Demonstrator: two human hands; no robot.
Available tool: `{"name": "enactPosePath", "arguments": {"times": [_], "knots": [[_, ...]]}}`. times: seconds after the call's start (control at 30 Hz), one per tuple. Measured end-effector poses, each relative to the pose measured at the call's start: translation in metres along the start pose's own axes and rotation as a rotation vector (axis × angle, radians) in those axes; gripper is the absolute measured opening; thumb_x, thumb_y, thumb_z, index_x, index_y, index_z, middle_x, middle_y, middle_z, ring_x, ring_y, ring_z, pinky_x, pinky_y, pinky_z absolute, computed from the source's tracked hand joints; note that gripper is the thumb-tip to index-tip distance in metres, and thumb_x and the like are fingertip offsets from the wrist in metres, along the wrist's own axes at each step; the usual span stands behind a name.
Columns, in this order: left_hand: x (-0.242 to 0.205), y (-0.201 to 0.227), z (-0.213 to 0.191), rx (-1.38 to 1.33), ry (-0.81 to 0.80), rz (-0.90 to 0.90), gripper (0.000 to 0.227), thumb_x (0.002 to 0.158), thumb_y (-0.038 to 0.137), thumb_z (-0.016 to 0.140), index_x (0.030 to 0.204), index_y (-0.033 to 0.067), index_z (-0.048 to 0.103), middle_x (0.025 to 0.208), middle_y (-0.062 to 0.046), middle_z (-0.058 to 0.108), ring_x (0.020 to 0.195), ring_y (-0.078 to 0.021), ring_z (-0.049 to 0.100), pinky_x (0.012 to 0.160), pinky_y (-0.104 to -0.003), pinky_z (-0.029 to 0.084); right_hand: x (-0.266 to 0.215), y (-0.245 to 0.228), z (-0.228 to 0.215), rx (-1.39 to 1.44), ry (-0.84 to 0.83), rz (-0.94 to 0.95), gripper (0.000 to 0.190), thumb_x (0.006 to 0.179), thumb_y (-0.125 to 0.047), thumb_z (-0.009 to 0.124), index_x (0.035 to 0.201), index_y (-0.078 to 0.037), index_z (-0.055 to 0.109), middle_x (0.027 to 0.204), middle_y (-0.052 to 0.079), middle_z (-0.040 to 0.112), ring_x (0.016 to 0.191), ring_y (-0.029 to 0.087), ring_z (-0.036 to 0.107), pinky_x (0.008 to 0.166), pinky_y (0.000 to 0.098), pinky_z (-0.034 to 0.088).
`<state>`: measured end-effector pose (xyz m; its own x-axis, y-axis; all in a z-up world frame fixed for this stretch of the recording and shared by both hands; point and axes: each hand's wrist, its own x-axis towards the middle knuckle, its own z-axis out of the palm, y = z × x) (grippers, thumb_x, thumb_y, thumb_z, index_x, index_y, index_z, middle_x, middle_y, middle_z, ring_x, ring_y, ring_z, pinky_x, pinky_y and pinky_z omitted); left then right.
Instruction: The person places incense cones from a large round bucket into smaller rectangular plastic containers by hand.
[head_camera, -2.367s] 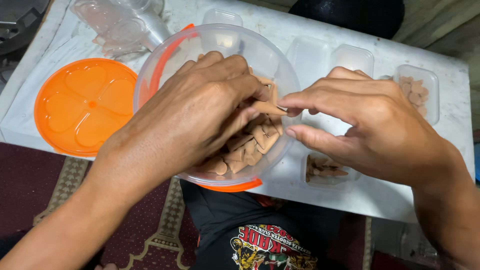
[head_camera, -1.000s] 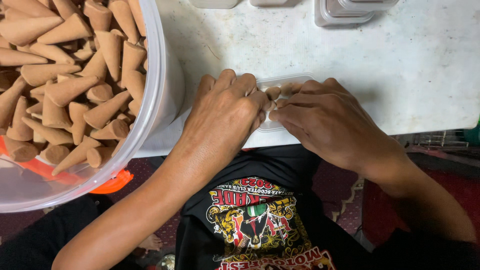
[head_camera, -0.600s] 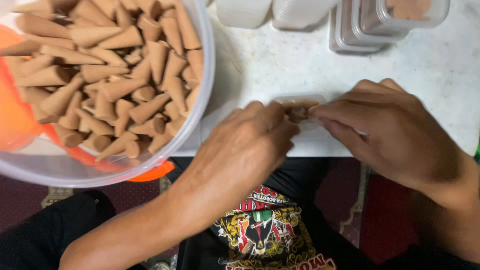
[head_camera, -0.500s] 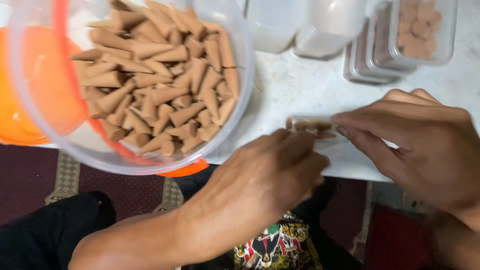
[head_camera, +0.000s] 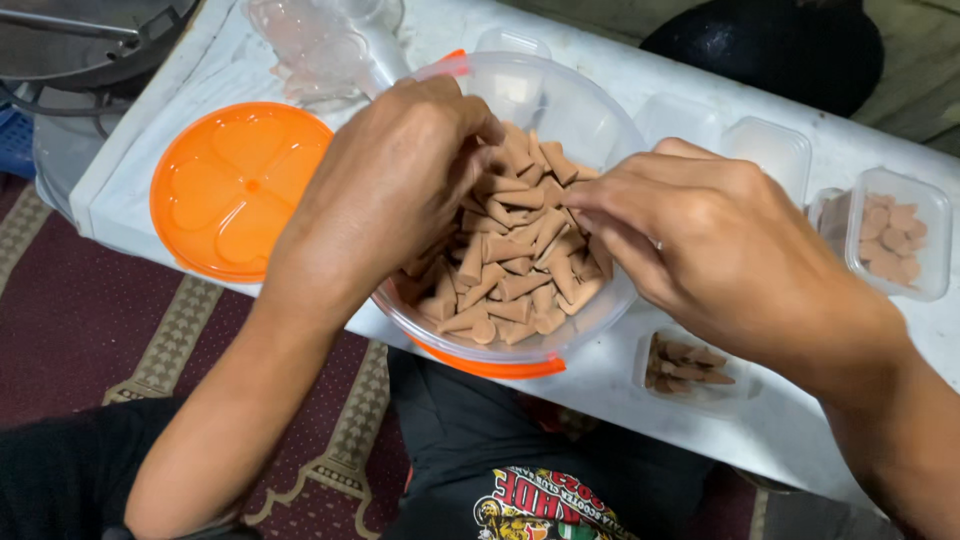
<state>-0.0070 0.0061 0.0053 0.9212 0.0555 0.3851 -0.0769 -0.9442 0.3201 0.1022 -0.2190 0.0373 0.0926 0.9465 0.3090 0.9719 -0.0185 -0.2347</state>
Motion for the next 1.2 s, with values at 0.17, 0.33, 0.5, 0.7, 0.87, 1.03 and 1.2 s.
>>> {"name": "enactPosePath", "arguments": {"times": [0.17,0.33,0.5,0.7,0.87,1.03,1.2], "knots": [[-0.007,0.0,0.011,0.015,0.048,-0.078,0.019,0.1,0.012,0.055,0.107,0.0039,0.07,0.098,-0.016,0.06,0.093,-0.041,0.055,0.064,-0.055,0.047,0.031,0.02,0.029,-0.186,-0.224,0.177,0.02,0.101,-0.012,0.052,0.082,-0.009,0.056,0.081,0.006,0.061,0.084,0.033,0.057,0.059,0.0495,0.047],[-0.01,-0.007,0.009,-0.246,0.231,-0.075,0.031,0.092,-0.004,0.051,0.119,-0.0018,0.066,0.105,-0.017,0.056,0.094,-0.0385,0.062,0.072,-0.049,0.049,0.054,0.024,0.045,-0.262,-0.393,0.252,0.015,0.088,-0.01,0.061,0.103,-0.013,0.058,0.094,0.007,0.061,0.092,0.036,0.058,0.059,0.0542,0.053],[-0.009,-0.009,0.01,-0.314,0.29,-0.088,0.03,0.095,-0.007,0.048,0.119,-0.0019,0.066,0.101,-0.016,0.057,0.085,-0.0335,0.064,0.074,-0.042,0.049,0.063,0.022,0.045,-0.155,-0.534,0.278,0.039,0.097,-0.026,0.056,0.136,-0.026,0.055,0.101,0.01,0.058,0.099,0.038,0.057,0.065,0.0587,0.053],[-0.008,0.005,0.007,-0.024,-0.017,-0.188,0.03,0.094,0.013,0.054,0.122,0.006,0.061,0.108,-0.016,0.057,0.102,-0.0429,0.056,0.062,-0.061,0.048,0.052,0.023,0.028,-0.007,-0.631,0.229,0.012,0.097,-0.019,0.056,0.087,-0.017,0.063,0.094,0.003,0.066,0.094,0.027,0.063,0.079,0.0433,0.05],[-0.01,0.004,0.01,0.103,-0.042,-0.095,0.021,0.092,0.01,0.055,0.113,0.0093,0.062,0.096,-0.013,0.061,0.089,-0.0428,0.063,0.063,-0.058,0.049,0.042,0.03,0.013,0.006,-0.577,0.163,0.015,0.095,-0.02,0.055,0.101,-0.017,0.069,0.09,0.002,0.07,0.089,0.025,0.066,0.08,0.0394,0.05],[-0.011,0.004,0.012,0.128,-0.042,-0.042,0.015,0.092,0.011,0.056,0.106,0.0111,0.063,0.093,-0.011,0.065,0.086,-0.0416,0.059,0.069,-0.056,0.047,0.047,0.024,0.016,-0.149,-0.345,0.161,0.021,0.095,-0.007,0.049,0.075,-0.01,0.053,0.073,0.006,0.057,0.069,0.029,0.057,0.065,0.0438,0.043],[-0.011,0.006,0.013,0.092,-0.173,-0.009,0.035,0.088,0.008,0.057,0.122,0.0157,0.064,0.101,-0.014,0.067,0.087,-0.0431,0.061,0.067,-0.057,0.05,0.053,0.014,0.028,-0.156,-0.536,0.319,0.02,0.088,-0.005,0.051,0.105,-0.011,0.059,0.088,0.007,0.062,0.083,0.035,0.061,0.065,0.0508,0.049]]}}
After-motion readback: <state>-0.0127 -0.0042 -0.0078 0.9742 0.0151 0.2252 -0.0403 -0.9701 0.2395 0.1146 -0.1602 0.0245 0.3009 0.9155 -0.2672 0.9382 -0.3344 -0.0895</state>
